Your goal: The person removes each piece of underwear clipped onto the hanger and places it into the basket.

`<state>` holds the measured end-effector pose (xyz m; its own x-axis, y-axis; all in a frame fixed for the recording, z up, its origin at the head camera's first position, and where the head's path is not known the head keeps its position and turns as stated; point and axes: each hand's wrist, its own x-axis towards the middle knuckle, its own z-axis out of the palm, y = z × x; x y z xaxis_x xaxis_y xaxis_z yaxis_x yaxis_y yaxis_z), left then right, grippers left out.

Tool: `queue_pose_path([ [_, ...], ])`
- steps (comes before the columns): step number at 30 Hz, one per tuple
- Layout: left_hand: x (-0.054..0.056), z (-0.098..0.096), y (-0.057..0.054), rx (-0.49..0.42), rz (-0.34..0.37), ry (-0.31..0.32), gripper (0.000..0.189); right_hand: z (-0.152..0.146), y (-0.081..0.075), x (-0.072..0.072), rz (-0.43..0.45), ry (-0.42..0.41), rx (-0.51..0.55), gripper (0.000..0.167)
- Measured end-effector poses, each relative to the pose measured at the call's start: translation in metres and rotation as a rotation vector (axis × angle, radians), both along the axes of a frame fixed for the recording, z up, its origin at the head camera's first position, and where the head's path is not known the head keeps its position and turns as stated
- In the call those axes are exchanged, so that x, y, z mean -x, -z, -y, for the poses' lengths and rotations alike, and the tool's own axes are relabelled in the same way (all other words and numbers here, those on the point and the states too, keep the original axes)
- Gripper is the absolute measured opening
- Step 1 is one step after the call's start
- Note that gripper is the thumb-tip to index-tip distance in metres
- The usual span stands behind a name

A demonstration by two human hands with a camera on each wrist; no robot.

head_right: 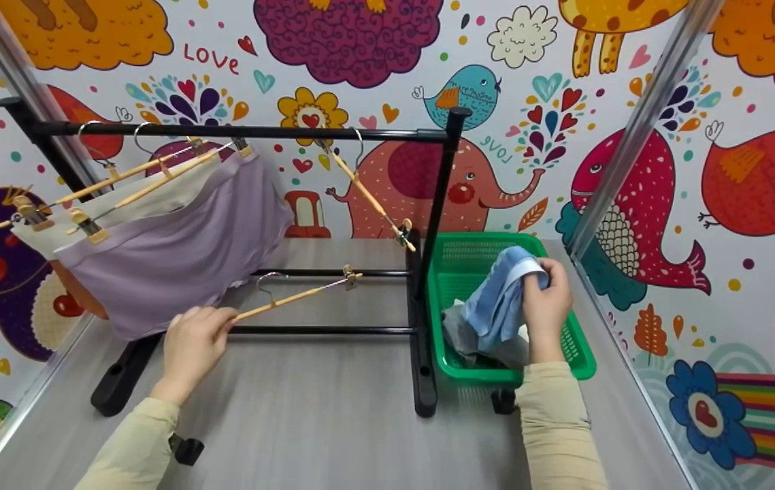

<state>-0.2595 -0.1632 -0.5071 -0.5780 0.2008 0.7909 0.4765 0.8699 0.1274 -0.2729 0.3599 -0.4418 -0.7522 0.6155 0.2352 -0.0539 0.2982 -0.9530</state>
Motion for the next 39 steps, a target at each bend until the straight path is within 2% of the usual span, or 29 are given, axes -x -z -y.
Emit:
queue_pose_path([
  [7, -0.003, 0.002, -0.001, 0.005, 0.024, -0.019, 0.013, -0.005, 0.009, 0.002, 0.018, 0.02, -0.05, 0.02],
  [9, -0.002, 0.002, -0.001, 0.003, 0.026, -0.019, 0.013, -0.007, 0.01, 0.001, 0.043, 0.018, -0.047, 0.018],
  [17, -0.002, 0.003, 0.001, -0.006, 0.019, -0.011, 0.013, -0.013, 0.019, -0.002, 0.176, -0.015, -0.108, 0.03],
  [21, -0.001, 0.004, 0.002, -0.011, 0.012, -0.006, 0.013, -0.015, 0.025, -0.002, 0.199, -0.025, -0.143, 0.033],
  [33, -0.003, 0.004, 0.003, -0.011, 0.015, -0.009, 0.015, -0.021, 0.04, 0.002, 0.225, -0.054, -0.31, 0.027],
  [39, -0.003, 0.004, 0.002, -0.01, 0.011, -0.012, 0.014, -0.022, 0.042, 0.001, 0.296, -0.131, -0.423, 0.025],
])
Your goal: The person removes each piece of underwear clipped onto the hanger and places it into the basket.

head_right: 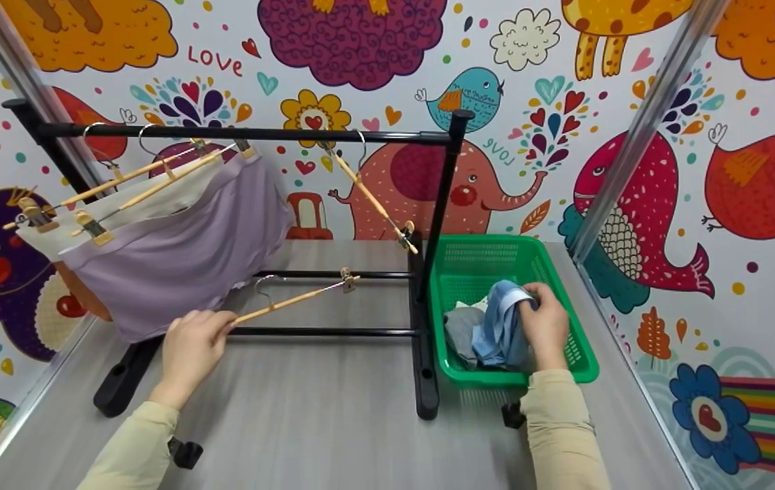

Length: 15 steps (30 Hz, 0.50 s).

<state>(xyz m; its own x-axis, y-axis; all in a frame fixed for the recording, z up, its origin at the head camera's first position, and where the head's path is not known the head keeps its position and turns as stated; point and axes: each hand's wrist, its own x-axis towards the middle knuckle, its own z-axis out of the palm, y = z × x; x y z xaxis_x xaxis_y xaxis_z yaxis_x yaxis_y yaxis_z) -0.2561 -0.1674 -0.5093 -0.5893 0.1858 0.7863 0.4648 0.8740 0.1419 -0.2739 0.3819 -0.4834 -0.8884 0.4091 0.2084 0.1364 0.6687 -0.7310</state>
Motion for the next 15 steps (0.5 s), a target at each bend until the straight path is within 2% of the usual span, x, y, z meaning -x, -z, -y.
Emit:
queue_pose_path([
  [8, 0.0007, 0.0009, 0.0011, 0.004, -0.02, 0.007, 0.015, 0.0003, 0.003, -0.0014, 0.107, -0.126, -0.082, 0.024],
  [15, 0.0015, 0.001, 0.0004, 0.01, -0.009, 0.008, 0.015, 0.0011, 0.0052, -0.0007, 0.187, -0.263, -0.176, 0.027],
])
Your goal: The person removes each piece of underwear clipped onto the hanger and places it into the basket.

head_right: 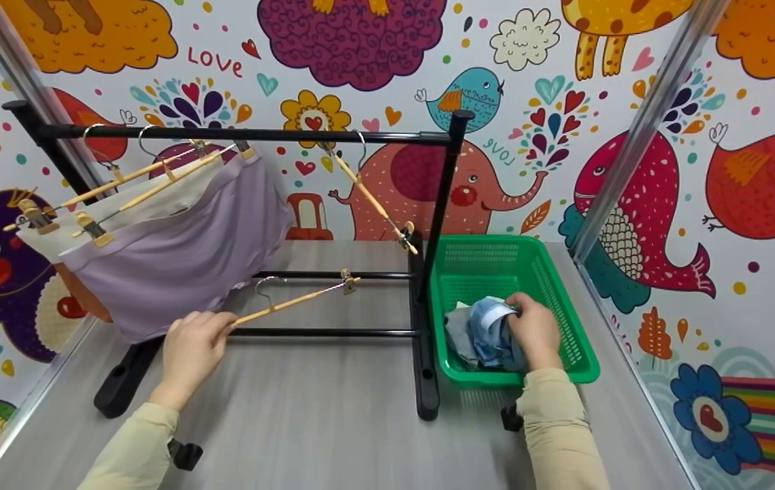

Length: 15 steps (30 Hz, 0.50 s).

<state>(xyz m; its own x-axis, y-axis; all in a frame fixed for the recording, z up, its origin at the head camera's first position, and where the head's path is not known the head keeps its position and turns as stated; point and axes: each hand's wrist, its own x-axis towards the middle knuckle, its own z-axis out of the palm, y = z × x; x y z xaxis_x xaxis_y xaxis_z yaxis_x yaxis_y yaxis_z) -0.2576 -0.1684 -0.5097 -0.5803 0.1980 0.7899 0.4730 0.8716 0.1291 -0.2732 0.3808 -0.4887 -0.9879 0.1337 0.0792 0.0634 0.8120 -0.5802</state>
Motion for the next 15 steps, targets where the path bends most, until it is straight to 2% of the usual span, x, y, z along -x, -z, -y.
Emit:
queue_pose_path([
  [5, -0.0002, -0.0001, -0.0007, 0.001, 0.005, -0.002, 0.015, 0.001, 0.0024, 0.0009, 0.048, -0.078, -0.064, 0.027],
  [15, 0.0, 0.0019, -0.0022, 0.004, -0.004, -0.013, 0.015, 0.0015, 0.0052, -0.0005, 0.13, -0.144, -0.086, 0.028],
])
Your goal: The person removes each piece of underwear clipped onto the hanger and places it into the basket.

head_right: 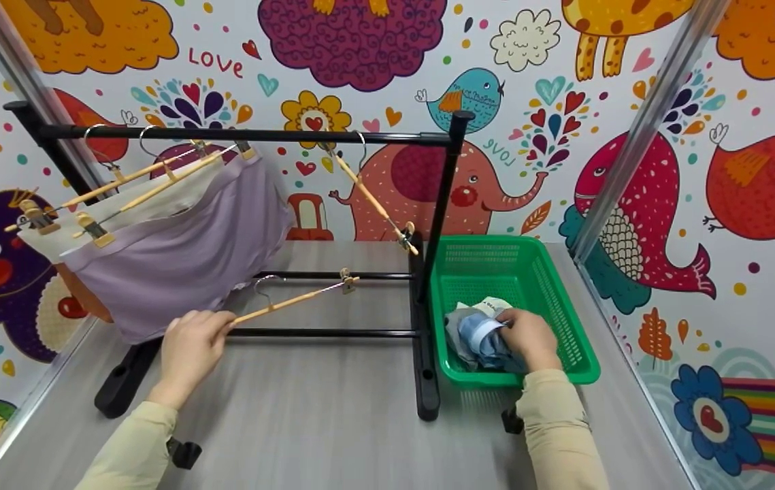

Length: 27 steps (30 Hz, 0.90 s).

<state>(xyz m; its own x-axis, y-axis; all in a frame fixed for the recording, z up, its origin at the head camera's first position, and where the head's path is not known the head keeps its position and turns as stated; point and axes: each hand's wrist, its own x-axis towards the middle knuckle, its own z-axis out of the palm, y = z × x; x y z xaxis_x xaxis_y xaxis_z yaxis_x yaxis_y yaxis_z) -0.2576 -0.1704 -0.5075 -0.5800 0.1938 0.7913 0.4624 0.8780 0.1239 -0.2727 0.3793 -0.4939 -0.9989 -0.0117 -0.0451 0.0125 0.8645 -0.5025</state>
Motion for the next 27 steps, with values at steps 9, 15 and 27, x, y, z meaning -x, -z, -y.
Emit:
queue_pose_path([
  [9, 0.001, 0.002, -0.006, -0.007, 0.014, -0.01, 0.015, -0.001, -0.005, 0.0, 0.074, -0.132, -0.026, 0.031],
  [15, 0.003, 0.005, -0.014, -0.008, -0.001, -0.027, 0.015, 0.0, -0.006, -0.001, 0.129, -0.233, -0.017, 0.037],
  [27, 0.006, 0.008, -0.034, -0.011, 0.018, -0.061, 0.011, 0.002, 0.0, -0.006, 0.179, -0.325, -0.027, 0.043],
])
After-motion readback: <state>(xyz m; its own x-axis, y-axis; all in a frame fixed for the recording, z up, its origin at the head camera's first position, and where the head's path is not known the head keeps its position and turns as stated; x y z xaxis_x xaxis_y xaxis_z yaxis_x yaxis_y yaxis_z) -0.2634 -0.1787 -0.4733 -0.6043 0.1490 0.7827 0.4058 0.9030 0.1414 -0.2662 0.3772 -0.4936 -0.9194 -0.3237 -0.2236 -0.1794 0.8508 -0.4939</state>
